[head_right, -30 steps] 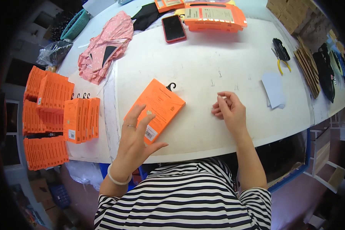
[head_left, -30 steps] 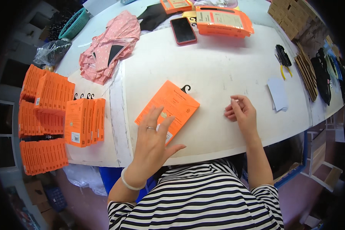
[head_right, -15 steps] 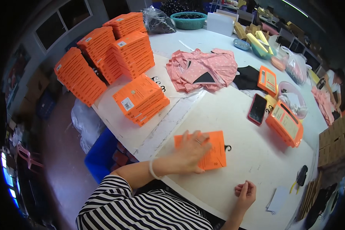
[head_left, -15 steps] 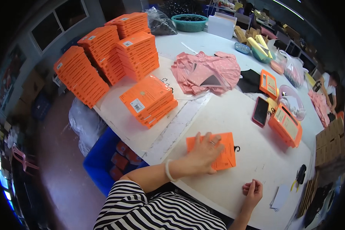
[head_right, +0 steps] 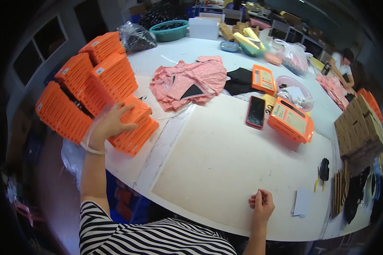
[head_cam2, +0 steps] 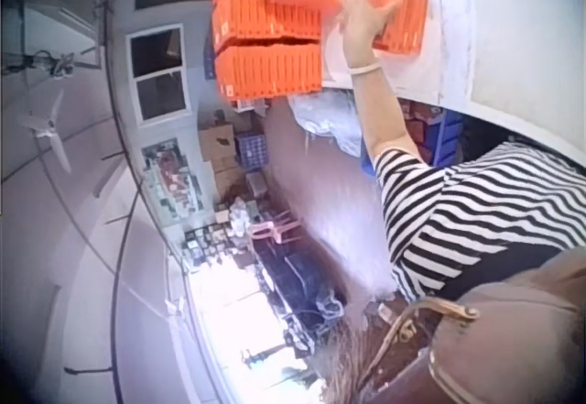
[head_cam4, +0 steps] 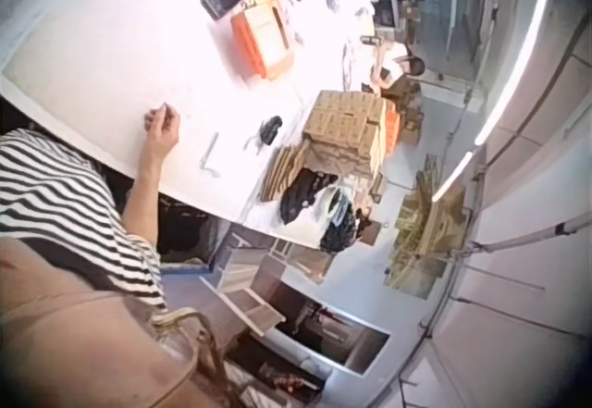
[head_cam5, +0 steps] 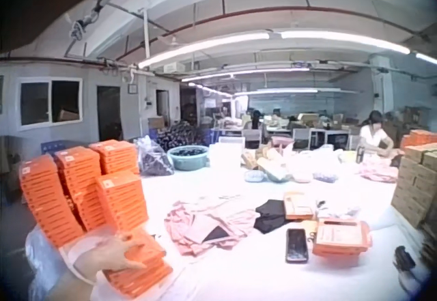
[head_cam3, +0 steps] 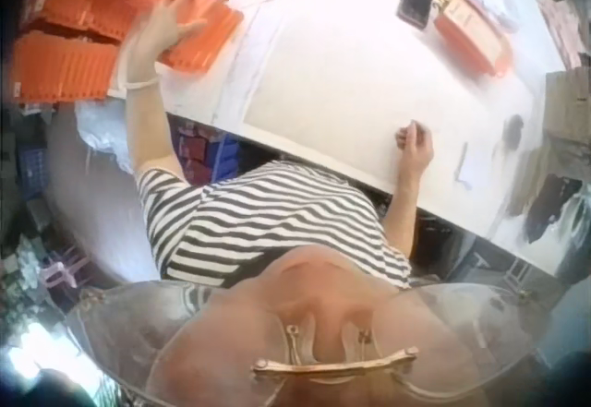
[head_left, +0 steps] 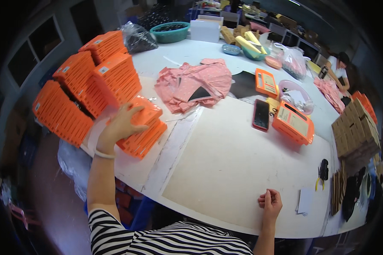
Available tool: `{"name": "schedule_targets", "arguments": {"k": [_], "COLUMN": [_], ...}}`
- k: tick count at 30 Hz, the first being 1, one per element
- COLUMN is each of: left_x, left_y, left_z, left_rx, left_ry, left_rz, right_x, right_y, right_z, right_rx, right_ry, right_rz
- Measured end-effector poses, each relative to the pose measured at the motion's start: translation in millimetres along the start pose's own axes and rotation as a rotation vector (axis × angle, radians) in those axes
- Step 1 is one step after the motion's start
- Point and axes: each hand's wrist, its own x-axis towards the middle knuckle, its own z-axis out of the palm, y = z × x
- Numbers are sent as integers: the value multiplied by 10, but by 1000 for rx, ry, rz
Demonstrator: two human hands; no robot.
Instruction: The person folds pink patterned underwear on a white table, inserts a white paper insert, and places the folded item into an orange box. This process is repeated multiple times with consistent folding and packaging steps.
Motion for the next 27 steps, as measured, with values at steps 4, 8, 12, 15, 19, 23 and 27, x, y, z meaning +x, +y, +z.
{"name": "schedule_targets", "arguments": {"k": [4,8,12,15,19,23,27], "left_x": [-281,-754,-1025,-1268,-1899,-2122,-1951], "left_y": [539,1343,1872,2085,2489,2598,2418], "left_z": [32,23,31,-78,-396,-550,-79], "left_rx": [118,-888,-1437,-1625,-1812,-1844,-2053], "left_ry": [326,-18,-319,-377,-212,-99,-180], "left_rz": [294,764,1297,1213,688,333,840], "right_x": [-17,12,-8,-25,-38,-57,-47], "right_y": [-21,44,-5,-43,-113,-75,-68], "right_z": [9,-85,-65,14,24,-63,-34], "right_rx": [13,-14,-16,-19,-62,-46,-38], "right_ry": [24,51,51,21,34,76,43], "right_rz": [31,45,40,47,47,89,40]}}
